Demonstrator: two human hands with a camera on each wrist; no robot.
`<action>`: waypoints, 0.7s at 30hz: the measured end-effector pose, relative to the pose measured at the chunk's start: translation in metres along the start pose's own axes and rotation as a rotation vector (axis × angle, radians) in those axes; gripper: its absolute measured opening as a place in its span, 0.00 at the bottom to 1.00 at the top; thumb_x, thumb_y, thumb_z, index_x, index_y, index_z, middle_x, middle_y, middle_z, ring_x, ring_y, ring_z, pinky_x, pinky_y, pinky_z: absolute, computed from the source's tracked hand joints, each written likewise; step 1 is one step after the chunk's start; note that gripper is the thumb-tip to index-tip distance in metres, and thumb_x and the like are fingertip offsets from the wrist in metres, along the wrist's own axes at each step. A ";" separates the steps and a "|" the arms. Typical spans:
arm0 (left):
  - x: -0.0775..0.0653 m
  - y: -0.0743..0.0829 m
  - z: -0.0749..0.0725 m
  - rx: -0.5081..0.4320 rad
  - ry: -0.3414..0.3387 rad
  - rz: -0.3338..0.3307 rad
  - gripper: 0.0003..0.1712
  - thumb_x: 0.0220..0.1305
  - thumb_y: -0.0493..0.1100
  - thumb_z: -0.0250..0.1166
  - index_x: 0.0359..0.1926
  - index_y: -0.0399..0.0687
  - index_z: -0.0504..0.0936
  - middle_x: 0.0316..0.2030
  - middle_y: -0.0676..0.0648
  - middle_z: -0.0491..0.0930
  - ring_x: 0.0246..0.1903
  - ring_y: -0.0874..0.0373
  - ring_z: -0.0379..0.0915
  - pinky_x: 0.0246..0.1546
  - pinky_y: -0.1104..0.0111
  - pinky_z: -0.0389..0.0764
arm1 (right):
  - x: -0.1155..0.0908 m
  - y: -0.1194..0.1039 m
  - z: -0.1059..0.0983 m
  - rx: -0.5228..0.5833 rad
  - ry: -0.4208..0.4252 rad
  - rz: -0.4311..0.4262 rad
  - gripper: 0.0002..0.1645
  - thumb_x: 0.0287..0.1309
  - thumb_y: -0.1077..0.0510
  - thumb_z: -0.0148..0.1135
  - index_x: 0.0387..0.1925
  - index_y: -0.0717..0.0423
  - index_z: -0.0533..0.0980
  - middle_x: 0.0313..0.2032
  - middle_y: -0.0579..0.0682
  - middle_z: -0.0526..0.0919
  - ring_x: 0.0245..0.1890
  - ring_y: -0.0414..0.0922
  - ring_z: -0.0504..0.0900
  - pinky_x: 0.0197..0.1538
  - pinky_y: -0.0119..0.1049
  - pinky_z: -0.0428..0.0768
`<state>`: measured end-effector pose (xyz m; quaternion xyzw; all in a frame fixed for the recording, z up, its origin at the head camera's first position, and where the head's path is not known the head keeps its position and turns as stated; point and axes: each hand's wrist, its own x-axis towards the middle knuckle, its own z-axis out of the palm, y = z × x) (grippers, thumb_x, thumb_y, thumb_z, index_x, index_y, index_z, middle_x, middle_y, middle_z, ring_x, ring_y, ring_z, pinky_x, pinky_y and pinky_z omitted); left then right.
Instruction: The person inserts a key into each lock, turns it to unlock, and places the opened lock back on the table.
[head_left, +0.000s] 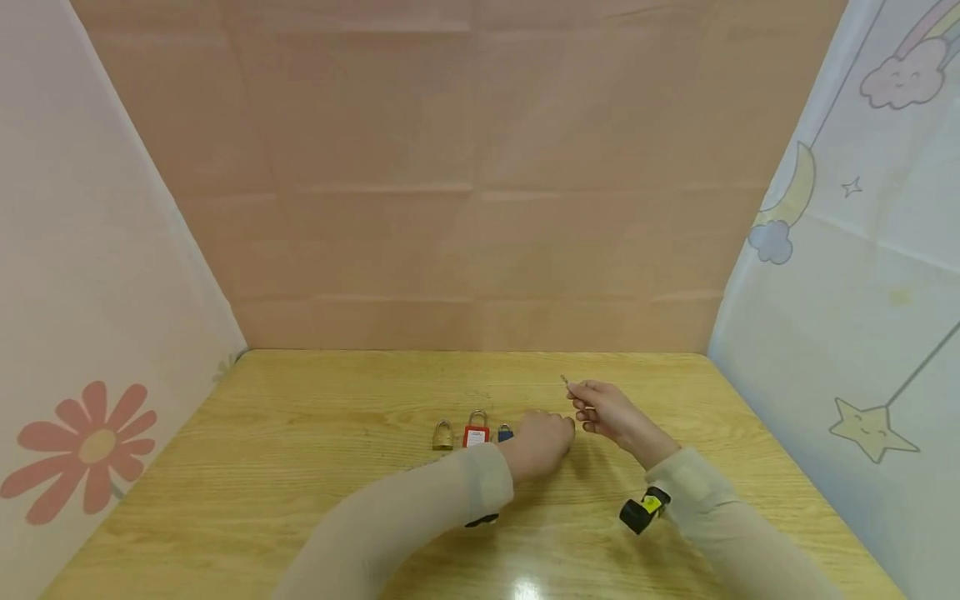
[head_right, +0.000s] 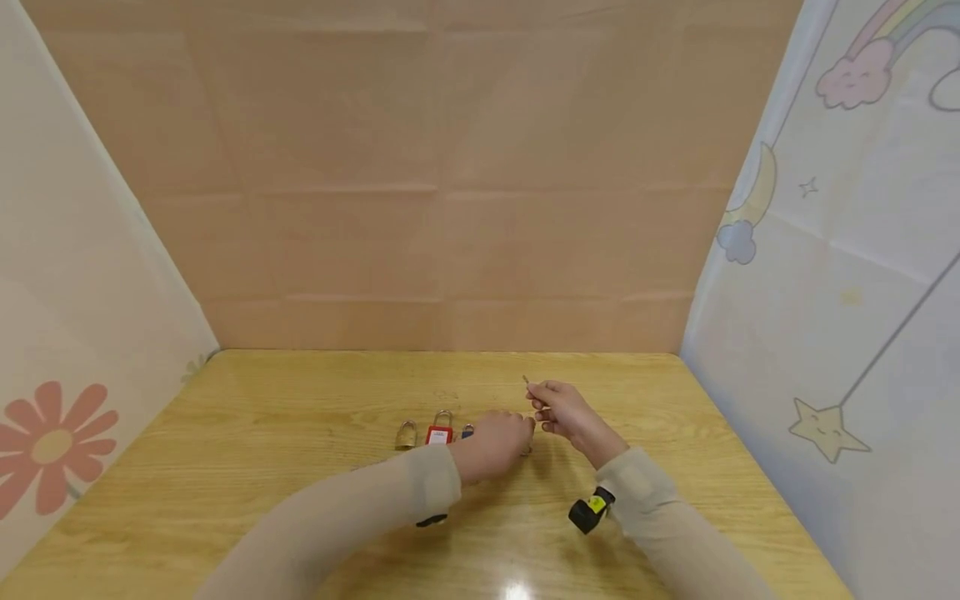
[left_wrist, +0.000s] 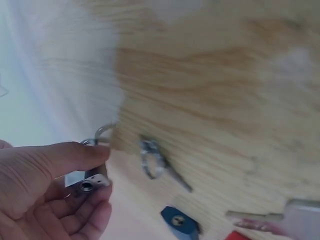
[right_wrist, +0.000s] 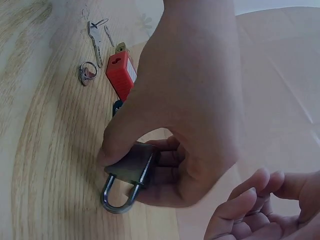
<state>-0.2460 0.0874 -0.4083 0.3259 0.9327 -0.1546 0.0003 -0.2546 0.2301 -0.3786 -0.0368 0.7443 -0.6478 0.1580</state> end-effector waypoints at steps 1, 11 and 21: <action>-0.001 0.000 -0.001 -0.018 0.006 0.011 0.07 0.69 0.50 0.60 0.43 0.56 0.80 0.30 0.58 0.79 0.25 0.67 0.70 0.25 0.73 0.76 | 0.000 -0.001 0.000 -0.003 0.004 -0.001 0.14 0.74 0.50 0.46 0.33 0.52 0.70 0.23 0.41 0.68 0.23 0.36 0.69 0.29 0.30 0.69; -0.031 -0.022 -0.012 -0.350 0.001 0.022 0.10 0.59 0.38 0.69 0.24 0.50 0.77 0.18 0.57 0.70 0.17 0.66 0.59 0.17 0.75 0.64 | -0.002 -0.005 0.001 -0.001 -0.015 -0.018 0.14 0.75 0.51 0.44 0.35 0.53 0.70 0.24 0.41 0.68 0.23 0.35 0.69 0.28 0.30 0.69; -0.050 -0.082 -0.015 -1.492 0.121 -0.254 0.15 0.54 0.43 0.75 0.40 0.41 0.84 0.38 0.47 0.82 0.36 0.56 0.79 0.47 0.55 0.80 | 0.000 0.000 -0.001 -0.013 0.008 0.000 0.15 0.75 0.50 0.44 0.37 0.56 0.69 0.25 0.42 0.68 0.23 0.35 0.69 0.28 0.29 0.69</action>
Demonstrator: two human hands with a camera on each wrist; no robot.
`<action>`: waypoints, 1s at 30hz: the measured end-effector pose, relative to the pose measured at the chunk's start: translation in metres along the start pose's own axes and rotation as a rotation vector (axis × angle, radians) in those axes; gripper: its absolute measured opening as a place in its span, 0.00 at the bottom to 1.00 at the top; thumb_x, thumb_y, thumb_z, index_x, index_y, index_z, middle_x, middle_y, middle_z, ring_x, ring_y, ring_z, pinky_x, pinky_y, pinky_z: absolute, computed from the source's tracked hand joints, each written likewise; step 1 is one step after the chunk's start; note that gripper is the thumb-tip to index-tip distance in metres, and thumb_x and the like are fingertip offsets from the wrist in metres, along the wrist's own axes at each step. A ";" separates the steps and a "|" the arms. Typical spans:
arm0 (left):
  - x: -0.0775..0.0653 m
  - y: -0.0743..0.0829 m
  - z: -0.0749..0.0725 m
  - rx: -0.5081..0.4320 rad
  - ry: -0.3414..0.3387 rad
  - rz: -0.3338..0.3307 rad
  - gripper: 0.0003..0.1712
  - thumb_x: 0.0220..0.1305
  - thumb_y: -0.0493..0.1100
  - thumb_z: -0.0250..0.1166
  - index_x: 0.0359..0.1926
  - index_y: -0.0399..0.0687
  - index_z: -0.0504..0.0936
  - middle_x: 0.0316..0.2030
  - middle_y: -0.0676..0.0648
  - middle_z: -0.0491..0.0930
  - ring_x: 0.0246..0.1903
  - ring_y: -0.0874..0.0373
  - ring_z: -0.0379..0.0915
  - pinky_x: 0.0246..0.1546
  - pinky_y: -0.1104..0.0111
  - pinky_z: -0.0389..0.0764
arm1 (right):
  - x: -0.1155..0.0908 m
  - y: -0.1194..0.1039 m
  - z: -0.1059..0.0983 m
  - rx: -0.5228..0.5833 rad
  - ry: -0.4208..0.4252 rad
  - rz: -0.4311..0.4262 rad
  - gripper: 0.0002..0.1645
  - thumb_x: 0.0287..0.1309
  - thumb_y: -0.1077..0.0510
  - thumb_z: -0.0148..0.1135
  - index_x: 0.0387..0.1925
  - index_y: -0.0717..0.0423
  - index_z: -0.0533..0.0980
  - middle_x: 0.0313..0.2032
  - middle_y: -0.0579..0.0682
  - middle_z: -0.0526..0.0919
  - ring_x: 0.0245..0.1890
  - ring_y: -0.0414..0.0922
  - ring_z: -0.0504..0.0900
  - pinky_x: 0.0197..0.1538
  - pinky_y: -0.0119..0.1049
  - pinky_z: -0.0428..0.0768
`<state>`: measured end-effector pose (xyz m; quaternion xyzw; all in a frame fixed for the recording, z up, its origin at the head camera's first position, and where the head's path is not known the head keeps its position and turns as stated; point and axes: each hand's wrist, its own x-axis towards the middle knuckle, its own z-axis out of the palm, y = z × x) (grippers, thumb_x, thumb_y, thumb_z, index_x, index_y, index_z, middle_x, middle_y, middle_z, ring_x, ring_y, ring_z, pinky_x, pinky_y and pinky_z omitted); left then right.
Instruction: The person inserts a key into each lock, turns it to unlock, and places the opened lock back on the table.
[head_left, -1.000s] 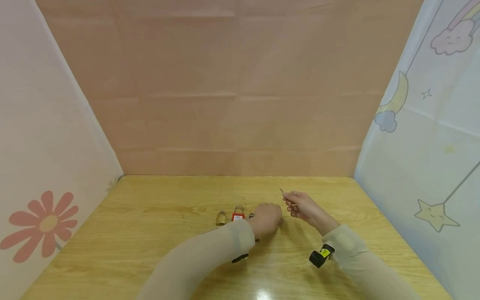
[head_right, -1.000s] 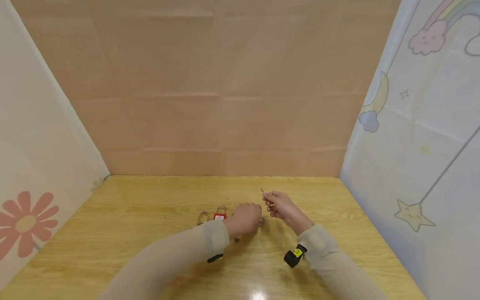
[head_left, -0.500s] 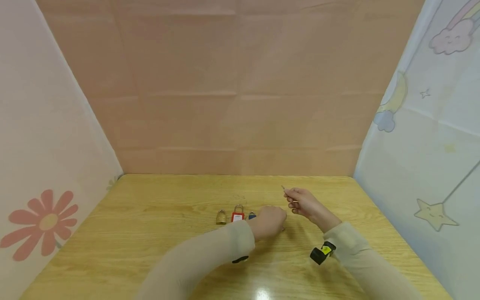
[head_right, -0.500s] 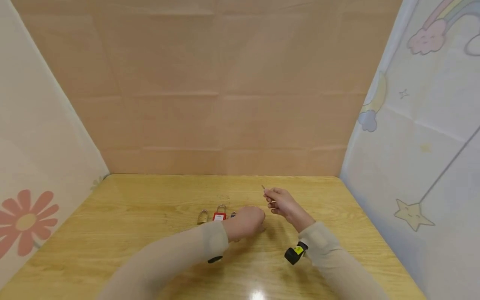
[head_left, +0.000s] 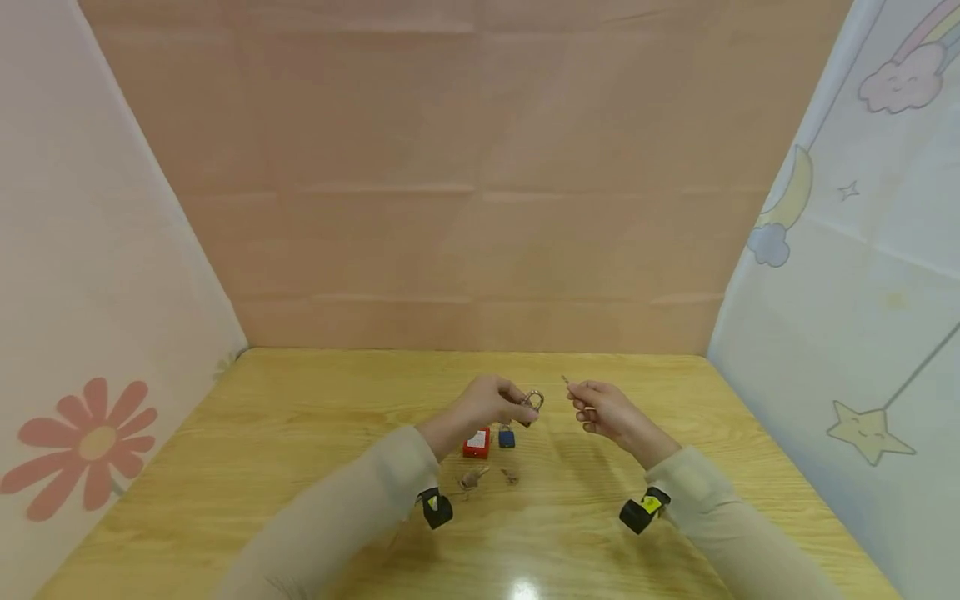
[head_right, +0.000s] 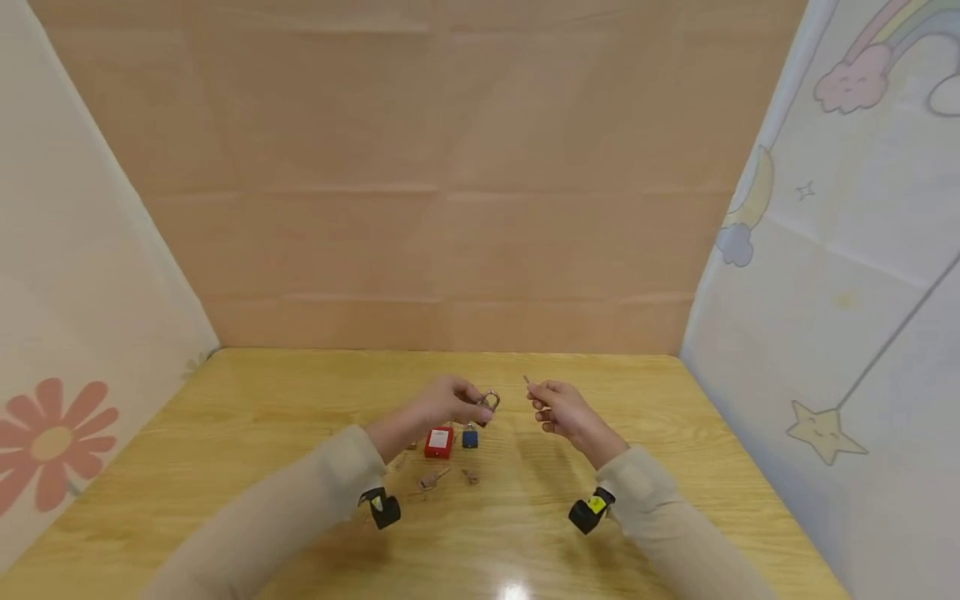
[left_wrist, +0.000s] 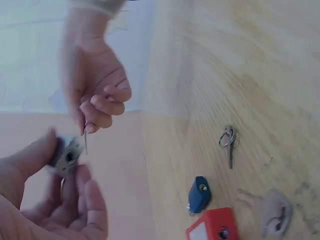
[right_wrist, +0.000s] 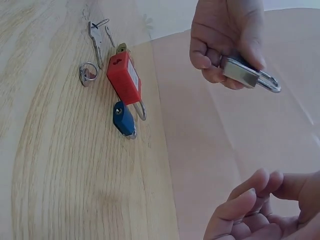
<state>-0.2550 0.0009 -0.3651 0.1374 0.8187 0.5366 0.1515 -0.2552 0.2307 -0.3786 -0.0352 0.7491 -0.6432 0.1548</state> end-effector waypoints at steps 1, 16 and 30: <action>0.000 -0.001 -0.003 -0.085 0.018 -0.024 0.18 0.55 0.44 0.74 0.44 0.40 0.83 0.40 0.46 0.82 0.37 0.56 0.79 0.50 0.53 0.79 | 0.000 0.000 0.000 0.006 0.002 0.001 0.15 0.75 0.50 0.45 0.37 0.56 0.70 0.25 0.42 0.68 0.23 0.35 0.69 0.28 0.29 0.69; -0.006 -0.007 -0.025 -0.800 0.029 -0.271 0.18 0.67 0.35 0.62 0.55 0.30 0.77 0.34 0.43 0.84 0.34 0.55 0.83 0.44 0.66 0.83 | -0.005 0.002 0.004 0.017 -0.043 -0.012 0.14 0.75 0.51 0.44 0.37 0.54 0.70 0.25 0.41 0.67 0.23 0.36 0.68 0.28 0.30 0.67; -0.002 -0.005 -0.023 -0.918 0.096 -0.325 0.10 0.66 0.41 0.64 0.43 0.38 0.81 0.33 0.43 0.81 0.31 0.56 0.81 0.34 0.70 0.82 | -0.012 -0.004 0.021 0.024 -0.104 -0.039 0.13 0.74 0.52 0.46 0.35 0.53 0.70 0.24 0.41 0.69 0.23 0.36 0.67 0.28 0.30 0.67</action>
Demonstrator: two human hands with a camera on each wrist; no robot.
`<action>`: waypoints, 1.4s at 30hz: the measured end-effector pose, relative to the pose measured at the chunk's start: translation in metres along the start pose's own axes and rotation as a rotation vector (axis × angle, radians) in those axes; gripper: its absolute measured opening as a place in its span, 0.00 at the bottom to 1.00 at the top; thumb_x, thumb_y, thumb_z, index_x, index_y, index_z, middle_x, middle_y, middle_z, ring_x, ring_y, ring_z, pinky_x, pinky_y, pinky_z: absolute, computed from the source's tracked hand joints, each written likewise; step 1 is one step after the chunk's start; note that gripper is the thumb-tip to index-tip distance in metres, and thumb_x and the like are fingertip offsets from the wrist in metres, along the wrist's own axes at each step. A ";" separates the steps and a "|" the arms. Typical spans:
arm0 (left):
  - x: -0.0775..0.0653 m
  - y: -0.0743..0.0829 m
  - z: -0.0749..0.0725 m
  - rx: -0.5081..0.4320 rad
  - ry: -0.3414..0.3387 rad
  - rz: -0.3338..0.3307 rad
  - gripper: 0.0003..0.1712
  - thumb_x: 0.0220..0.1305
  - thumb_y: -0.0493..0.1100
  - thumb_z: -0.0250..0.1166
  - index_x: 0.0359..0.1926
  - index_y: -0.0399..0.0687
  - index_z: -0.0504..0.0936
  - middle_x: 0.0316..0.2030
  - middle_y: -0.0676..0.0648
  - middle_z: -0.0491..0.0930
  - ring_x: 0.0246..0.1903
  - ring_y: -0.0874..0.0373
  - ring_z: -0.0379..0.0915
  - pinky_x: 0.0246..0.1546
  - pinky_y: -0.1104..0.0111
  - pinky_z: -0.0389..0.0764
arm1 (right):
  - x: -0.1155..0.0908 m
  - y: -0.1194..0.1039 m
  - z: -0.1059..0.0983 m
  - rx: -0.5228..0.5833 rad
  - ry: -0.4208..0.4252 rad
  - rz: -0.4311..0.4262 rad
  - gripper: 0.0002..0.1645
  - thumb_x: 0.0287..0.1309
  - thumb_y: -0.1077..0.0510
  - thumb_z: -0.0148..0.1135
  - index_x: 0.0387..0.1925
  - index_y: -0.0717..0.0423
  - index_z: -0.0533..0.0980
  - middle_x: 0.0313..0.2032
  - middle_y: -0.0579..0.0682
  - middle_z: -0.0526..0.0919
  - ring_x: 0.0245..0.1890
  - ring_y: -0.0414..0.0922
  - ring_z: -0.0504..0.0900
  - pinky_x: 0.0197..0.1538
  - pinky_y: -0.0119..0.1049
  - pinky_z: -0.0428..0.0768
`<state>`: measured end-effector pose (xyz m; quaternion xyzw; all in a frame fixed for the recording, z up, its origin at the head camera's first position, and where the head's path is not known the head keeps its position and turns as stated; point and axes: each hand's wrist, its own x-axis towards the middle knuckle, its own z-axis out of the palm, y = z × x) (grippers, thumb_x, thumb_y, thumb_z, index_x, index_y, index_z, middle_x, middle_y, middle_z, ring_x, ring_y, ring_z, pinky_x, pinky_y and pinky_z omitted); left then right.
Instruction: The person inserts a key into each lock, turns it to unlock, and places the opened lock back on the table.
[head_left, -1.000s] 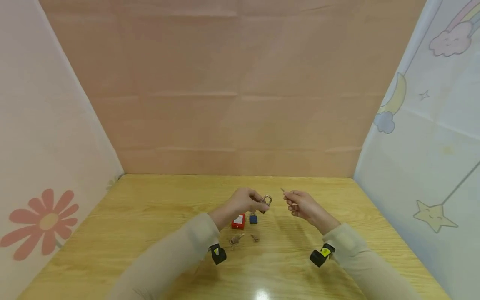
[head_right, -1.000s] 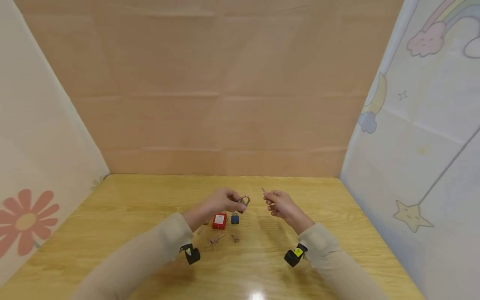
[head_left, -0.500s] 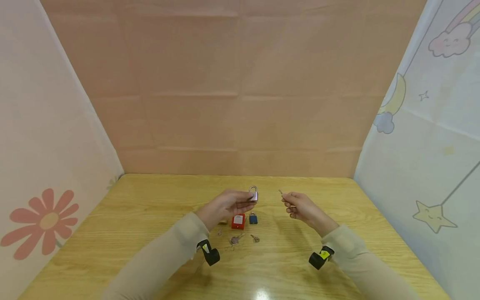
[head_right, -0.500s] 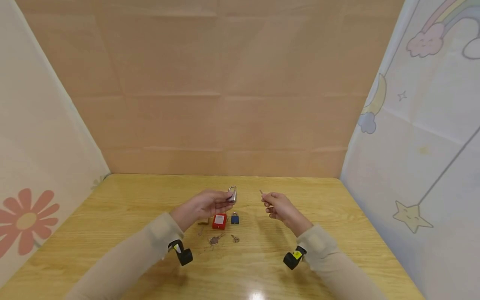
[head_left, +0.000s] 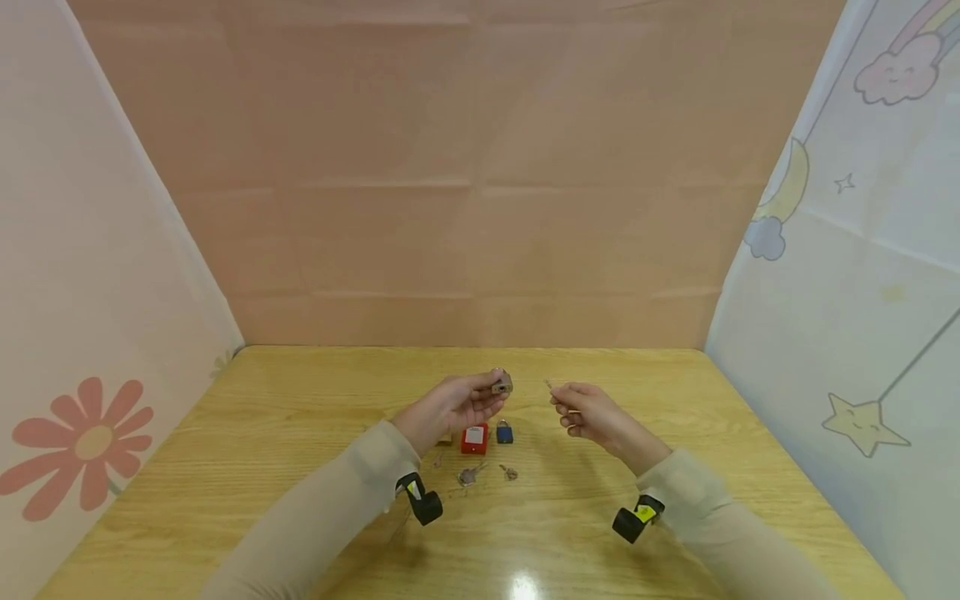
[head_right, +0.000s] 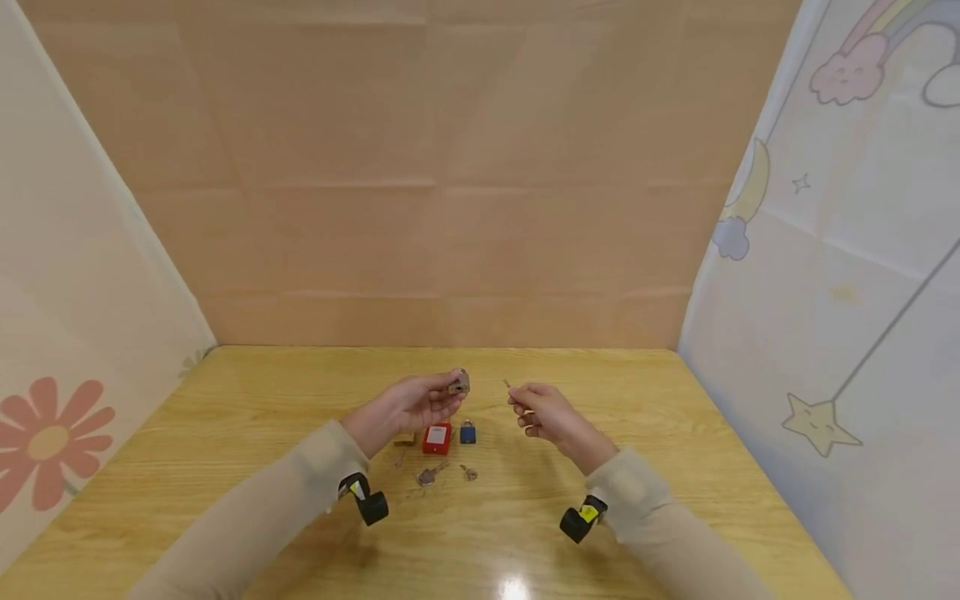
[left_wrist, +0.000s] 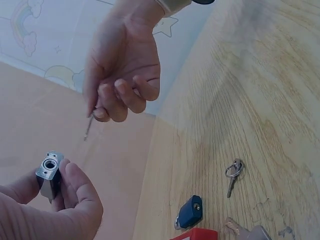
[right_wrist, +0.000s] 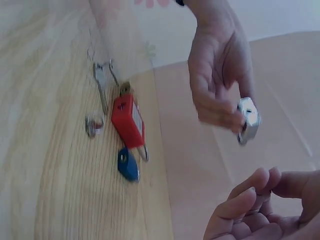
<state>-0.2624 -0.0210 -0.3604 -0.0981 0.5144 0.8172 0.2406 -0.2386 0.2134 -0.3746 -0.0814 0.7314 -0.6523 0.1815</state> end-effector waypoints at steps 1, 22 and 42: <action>0.000 0.000 0.000 -0.002 0.003 0.004 0.11 0.66 0.41 0.64 0.44 0.37 0.81 0.32 0.43 0.81 0.31 0.56 0.81 0.34 0.70 0.82 | -0.001 -0.002 0.005 -0.003 -0.005 -0.004 0.13 0.74 0.52 0.46 0.35 0.53 0.71 0.24 0.41 0.69 0.23 0.37 0.68 0.28 0.30 0.67; 0.003 -0.002 0.006 -0.017 0.013 0.016 0.08 0.67 0.39 0.63 0.42 0.37 0.81 0.31 0.45 0.82 0.31 0.58 0.80 0.36 0.71 0.82 | 0.001 -0.002 0.062 0.083 -0.018 -0.006 0.14 0.73 0.51 0.48 0.34 0.53 0.73 0.26 0.43 0.74 0.23 0.36 0.70 0.30 0.30 0.68; 0.002 -0.010 0.003 0.024 -0.029 0.072 0.14 0.67 0.36 0.62 0.50 0.33 0.81 0.32 0.46 0.84 0.33 0.58 0.80 0.37 0.70 0.82 | 0.010 -0.003 0.068 0.110 0.003 0.016 0.24 0.74 0.45 0.45 0.46 0.64 0.73 0.28 0.42 0.77 0.24 0.37 0.72 0.30 0.29 0.71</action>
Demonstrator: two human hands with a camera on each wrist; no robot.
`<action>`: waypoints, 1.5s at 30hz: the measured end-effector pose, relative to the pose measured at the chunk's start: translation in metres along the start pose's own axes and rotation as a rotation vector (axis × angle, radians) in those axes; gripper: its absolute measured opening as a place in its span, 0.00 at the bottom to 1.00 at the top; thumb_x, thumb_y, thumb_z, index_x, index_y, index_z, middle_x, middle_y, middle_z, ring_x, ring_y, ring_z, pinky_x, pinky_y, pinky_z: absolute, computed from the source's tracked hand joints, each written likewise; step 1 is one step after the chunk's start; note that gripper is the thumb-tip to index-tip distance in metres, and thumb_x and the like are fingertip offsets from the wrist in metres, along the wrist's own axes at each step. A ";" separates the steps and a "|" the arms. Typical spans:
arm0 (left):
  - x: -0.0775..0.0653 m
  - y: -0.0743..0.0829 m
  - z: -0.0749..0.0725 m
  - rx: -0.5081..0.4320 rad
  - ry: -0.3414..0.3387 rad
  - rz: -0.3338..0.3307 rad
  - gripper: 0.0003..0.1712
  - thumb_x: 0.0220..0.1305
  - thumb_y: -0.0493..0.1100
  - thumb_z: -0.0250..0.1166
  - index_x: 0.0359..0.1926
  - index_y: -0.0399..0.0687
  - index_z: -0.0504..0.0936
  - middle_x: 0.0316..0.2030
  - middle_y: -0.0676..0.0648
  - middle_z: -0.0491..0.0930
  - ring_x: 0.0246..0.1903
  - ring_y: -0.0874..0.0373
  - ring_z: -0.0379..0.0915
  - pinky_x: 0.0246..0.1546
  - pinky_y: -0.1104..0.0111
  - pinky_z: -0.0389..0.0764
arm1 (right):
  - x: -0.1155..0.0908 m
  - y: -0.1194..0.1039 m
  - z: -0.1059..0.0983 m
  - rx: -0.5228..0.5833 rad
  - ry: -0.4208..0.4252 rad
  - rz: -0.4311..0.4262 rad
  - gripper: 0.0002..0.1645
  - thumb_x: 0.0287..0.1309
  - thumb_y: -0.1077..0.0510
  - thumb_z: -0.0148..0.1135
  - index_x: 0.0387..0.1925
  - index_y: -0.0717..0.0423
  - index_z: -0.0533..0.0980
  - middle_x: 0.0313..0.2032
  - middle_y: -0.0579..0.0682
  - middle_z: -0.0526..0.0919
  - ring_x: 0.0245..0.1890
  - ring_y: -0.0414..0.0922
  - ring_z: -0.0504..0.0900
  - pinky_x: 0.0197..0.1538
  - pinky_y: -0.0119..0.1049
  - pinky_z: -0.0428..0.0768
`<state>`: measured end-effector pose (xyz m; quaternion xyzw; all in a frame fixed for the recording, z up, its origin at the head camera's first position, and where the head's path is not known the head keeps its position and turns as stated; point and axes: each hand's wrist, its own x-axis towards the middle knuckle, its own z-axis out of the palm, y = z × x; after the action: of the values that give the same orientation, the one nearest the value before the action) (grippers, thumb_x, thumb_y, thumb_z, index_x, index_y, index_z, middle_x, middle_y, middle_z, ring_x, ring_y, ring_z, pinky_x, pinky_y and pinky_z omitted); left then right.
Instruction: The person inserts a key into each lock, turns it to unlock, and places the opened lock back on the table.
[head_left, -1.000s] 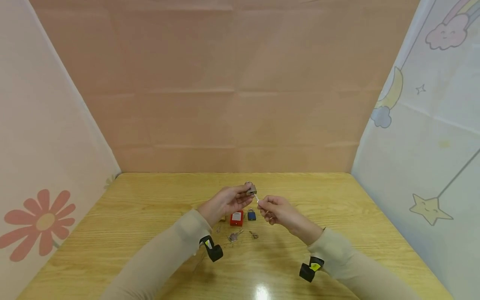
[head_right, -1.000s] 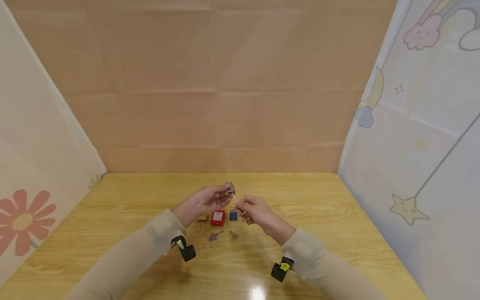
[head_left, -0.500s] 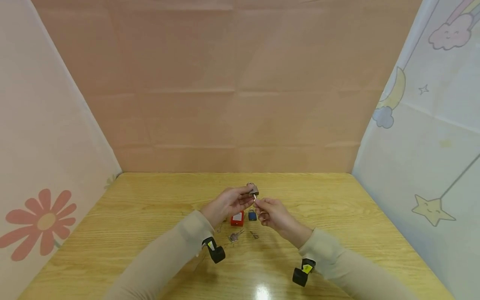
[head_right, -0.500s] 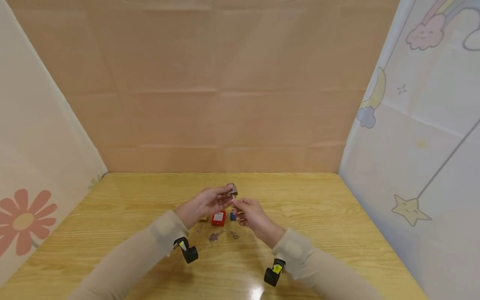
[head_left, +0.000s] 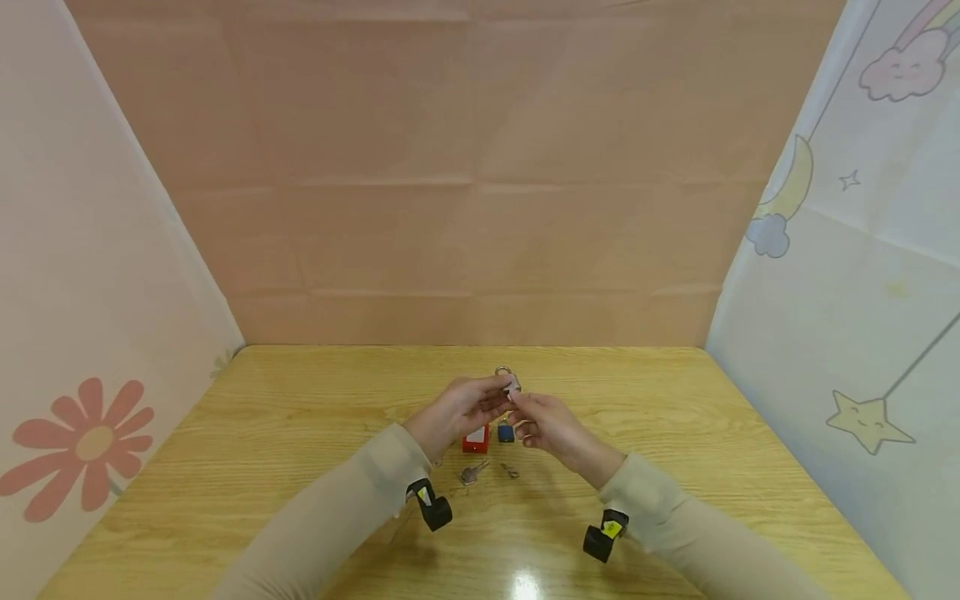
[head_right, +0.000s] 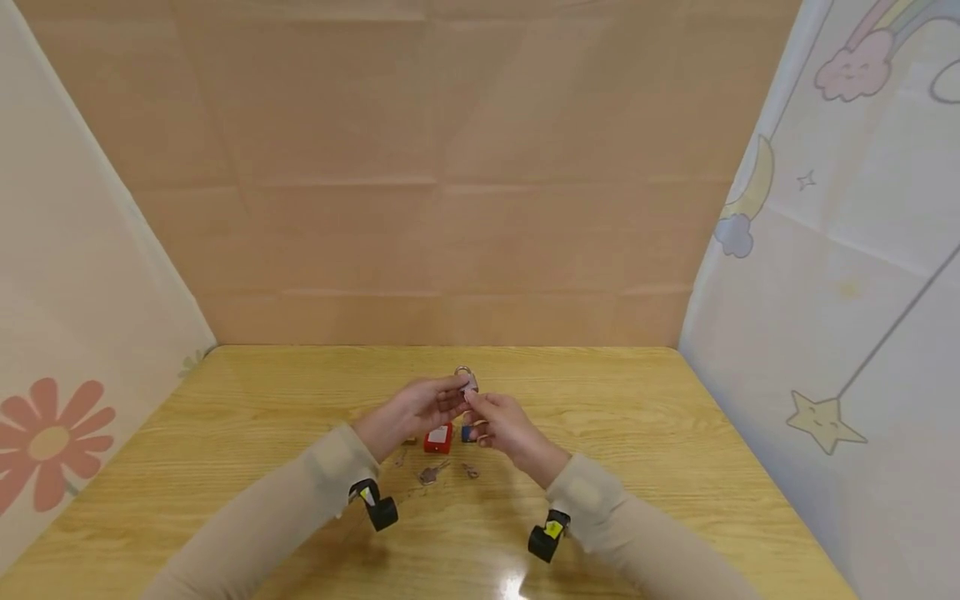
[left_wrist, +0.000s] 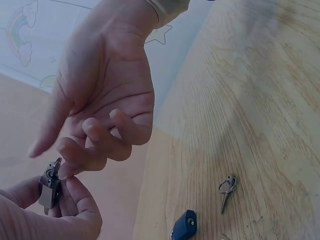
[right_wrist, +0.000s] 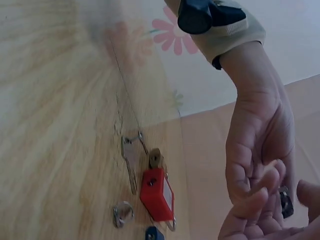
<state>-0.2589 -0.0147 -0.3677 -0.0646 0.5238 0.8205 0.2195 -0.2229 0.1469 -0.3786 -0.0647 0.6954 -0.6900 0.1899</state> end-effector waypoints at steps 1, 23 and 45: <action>0.000 0.000 0.000 -0.009 0.003 -0.004 0.14 0.67 0.37 0.62 0.50 0.34 0.81 0.32 0.46 0.84 0.33 0.57 0.81 0.37 0.70 0.82 | 0.000 -0.001 -0.001 -0.032 -0.016 -0.002 0.28 0.74 0.43 0.45 0.49 0.66 0.72 0.29 0.43 0.78 0.25 0.36 0.74 0.30 0.29 0.72; 0.000 0.003 0.003 -0.053 0.047 -0.033 0.17 0.67 0.38 0.63 0.53 0.34 0.79 0.32 0.45 0.81 0.31 0.59 0.80 0.36 0.72 0.82 | -0.005 0.002 0.012 -1.892 0.669 -0.999 0.09 0.52 0.56 0.73 0.29 0.55 0.79 0.17 0.47 0.78 0.10 0.38 0.67 0.12 0.27 0.61; -0.001 0.001 0.004 0.011 0.036 -0.004 0.16 0.68 0.38 0.62 0.51 0.31 0.79 0.31 0.47 0.81 0.30 0.60 0.78 0.35 0.72 0.80 | 0.004 -0.005 -0.008 0.166 -0.220 0.073 0.20 0.77 0.51 0.37 0.33 0.50 0.74 0.26 0.40 0.76 0.22 0.34 0.68 0.24 0.25 0.64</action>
<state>-0.2583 -0.0120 -0.3650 -0.0794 0.5322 0.8158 0.2120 -0.2302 0.1530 -0.3746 -0.0989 0.6129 -0.7265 0.2947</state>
